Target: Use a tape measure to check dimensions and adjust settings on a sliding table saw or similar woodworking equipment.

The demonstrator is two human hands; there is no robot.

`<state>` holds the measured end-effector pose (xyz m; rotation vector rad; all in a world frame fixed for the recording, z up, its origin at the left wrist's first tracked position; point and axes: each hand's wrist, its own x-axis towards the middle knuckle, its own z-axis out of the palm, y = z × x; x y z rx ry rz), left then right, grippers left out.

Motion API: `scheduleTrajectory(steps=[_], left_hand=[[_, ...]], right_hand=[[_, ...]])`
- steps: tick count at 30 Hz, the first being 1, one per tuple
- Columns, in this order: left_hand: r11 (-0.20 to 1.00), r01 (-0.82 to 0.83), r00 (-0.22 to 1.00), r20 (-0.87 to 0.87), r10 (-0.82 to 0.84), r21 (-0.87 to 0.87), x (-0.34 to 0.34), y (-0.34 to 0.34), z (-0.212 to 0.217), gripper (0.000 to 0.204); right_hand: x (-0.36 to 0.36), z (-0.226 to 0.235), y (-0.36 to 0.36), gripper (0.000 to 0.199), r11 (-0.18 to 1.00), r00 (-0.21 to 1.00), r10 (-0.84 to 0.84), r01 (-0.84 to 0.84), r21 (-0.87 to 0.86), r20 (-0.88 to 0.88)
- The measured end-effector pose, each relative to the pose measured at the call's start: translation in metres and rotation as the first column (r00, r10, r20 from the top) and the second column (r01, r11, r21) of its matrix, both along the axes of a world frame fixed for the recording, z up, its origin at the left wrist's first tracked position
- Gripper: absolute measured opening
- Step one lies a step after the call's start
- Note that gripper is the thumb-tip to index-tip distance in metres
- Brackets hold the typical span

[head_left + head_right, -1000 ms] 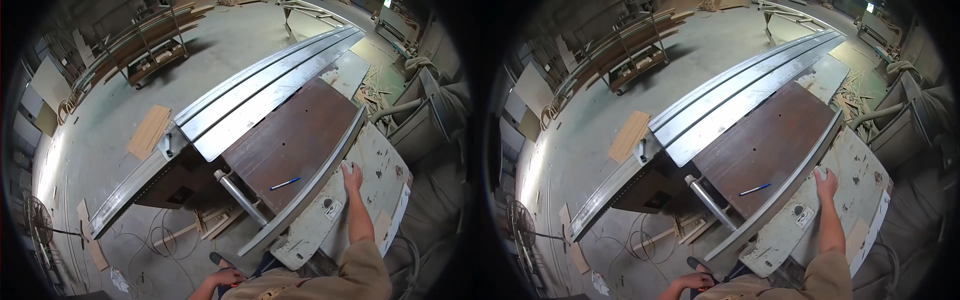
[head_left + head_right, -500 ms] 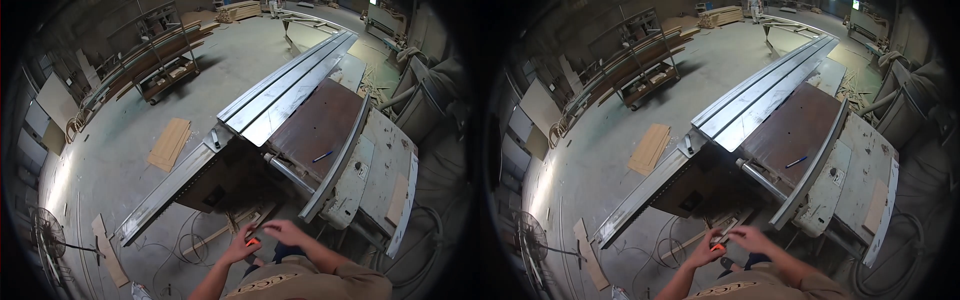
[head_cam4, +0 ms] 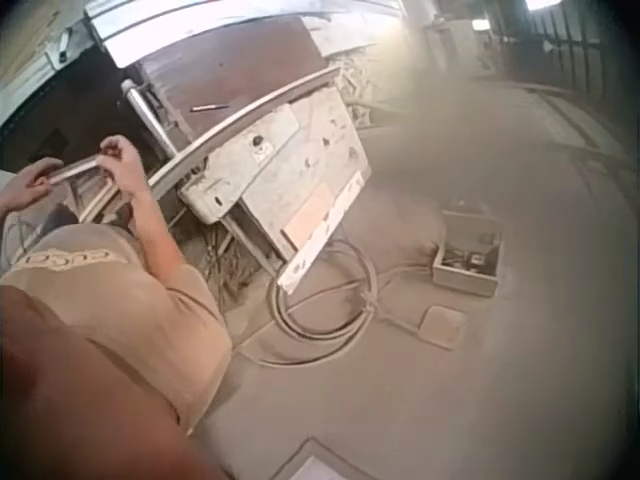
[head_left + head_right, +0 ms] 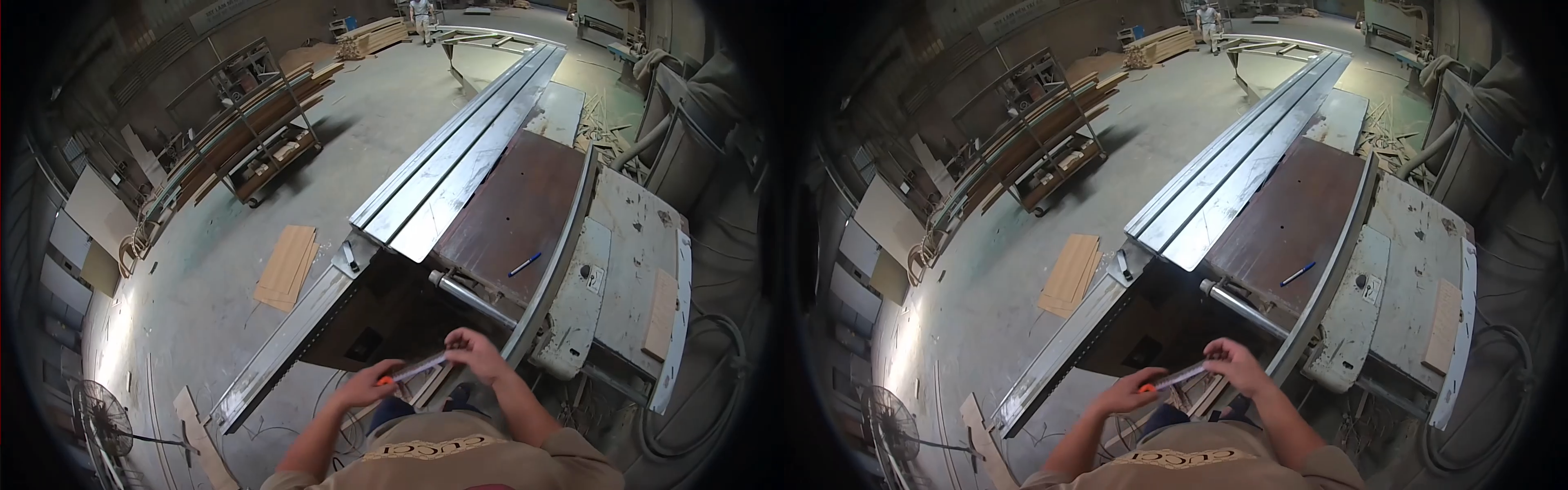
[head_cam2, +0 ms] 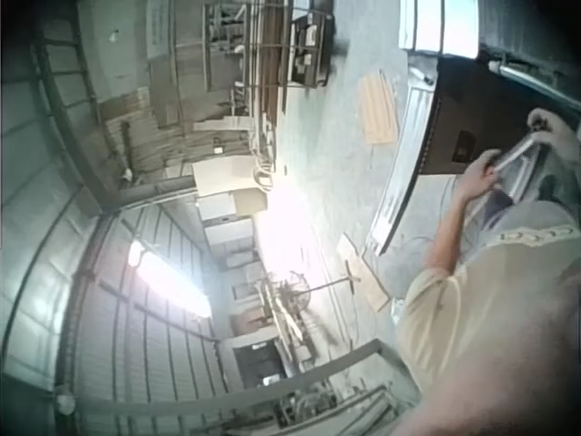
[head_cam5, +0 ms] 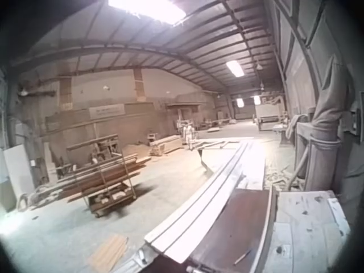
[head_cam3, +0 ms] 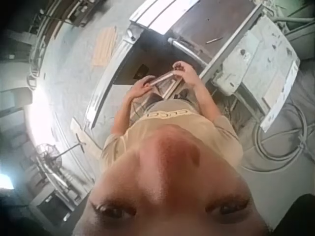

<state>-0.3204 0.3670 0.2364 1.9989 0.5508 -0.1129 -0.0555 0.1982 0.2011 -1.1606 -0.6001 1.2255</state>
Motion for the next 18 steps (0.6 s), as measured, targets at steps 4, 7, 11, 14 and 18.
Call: scheduleTrajectory(steps=[4, 7, 11, 14, 18], left_hand=[[0.997, -0.012, 0.977, -0.212, 0.027, 0.074, -0.035, 0.073, 0.004, 0.028], [0.987, -0.019, 0.964, -0.259, 0.059, 0.157, -0.03, 0.131, 0.006, 0.026], [0.976, -0.128, 0.911, -0.369, 0.187, 0.177, 0.032, 0.196, 0.013, 0.031], [0.923, 0.038, 0.948, -0.305, 0.088, 0.383, 0.12, 0.246, 0.034, 0.031], [0.865, 0.21, 0.945, -0.321, -0.06, 0.456, 0.243, 0.334, 0.022, 0.028]], right_hand=[[0.08, 0.017, -0.011, 0.029, 0.935, 0.937, -0.34, 0.346, 0.082, -0.074], [0.141, 0.002, -0.013, 0.034, 0.726, 0.733, -0.61, 0.669, 0.157, -0.302], [0.163, -0.019, 0.038, 0.032, 0.586, 0.569, -0.706, 0.804, 0.102, -0.423], [0.172, -0.053, 0.085, 0.019, 0.54, 0.476, -0.759, 0.842, -0.02, -0.443], [0.199, -0.083, 0.132, 0.019, 0.492, 0.402, -0.818, 0.86, -0.139, -0.411]])
